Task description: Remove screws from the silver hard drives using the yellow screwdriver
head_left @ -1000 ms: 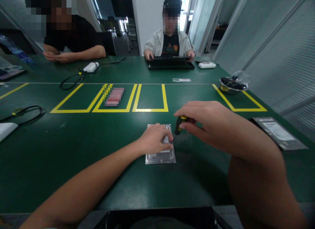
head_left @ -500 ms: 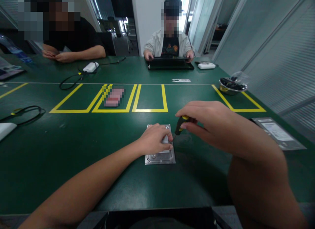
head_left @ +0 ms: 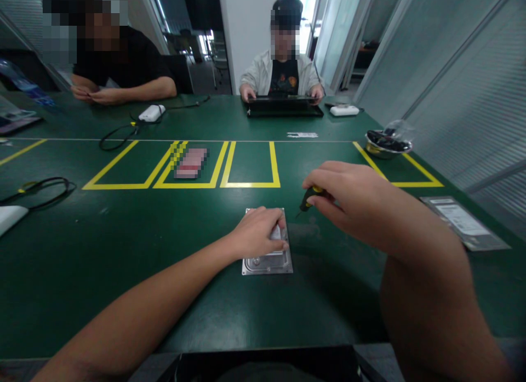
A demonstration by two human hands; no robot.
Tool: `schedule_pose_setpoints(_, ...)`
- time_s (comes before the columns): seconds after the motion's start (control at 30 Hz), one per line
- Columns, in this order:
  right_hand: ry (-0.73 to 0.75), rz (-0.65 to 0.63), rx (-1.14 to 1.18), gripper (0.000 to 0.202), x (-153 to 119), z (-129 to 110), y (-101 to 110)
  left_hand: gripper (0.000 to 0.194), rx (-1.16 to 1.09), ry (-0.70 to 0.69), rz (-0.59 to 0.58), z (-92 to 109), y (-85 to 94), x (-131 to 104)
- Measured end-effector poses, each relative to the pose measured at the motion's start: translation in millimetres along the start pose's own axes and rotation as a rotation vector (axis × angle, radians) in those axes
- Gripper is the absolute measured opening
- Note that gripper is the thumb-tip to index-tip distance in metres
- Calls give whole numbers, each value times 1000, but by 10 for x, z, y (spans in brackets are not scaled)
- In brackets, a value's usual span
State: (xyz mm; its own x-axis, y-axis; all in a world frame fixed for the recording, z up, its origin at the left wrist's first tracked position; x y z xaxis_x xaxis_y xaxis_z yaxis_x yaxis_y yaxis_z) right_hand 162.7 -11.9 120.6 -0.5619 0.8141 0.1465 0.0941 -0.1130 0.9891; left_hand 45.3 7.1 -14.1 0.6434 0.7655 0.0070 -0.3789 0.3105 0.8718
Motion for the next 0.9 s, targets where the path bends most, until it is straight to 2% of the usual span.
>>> schedule_pose_setpoints(0.9, -178, -91, -199, 10, 133, 105, -277, 34, 3, -5, -8, 14, 2, -9)
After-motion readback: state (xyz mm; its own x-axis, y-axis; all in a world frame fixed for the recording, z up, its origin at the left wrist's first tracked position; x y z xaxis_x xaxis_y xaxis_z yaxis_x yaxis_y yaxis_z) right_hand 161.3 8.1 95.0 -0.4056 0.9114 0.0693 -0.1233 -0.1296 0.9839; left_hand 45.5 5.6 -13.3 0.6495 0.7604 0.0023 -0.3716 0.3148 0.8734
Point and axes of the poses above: each hand's wrist, its own x-axis towards the middle knuckle, its own y-axis out of the back of the hand, z = x × y, the point moved 7 cm from there along x, towards the middle knuckle
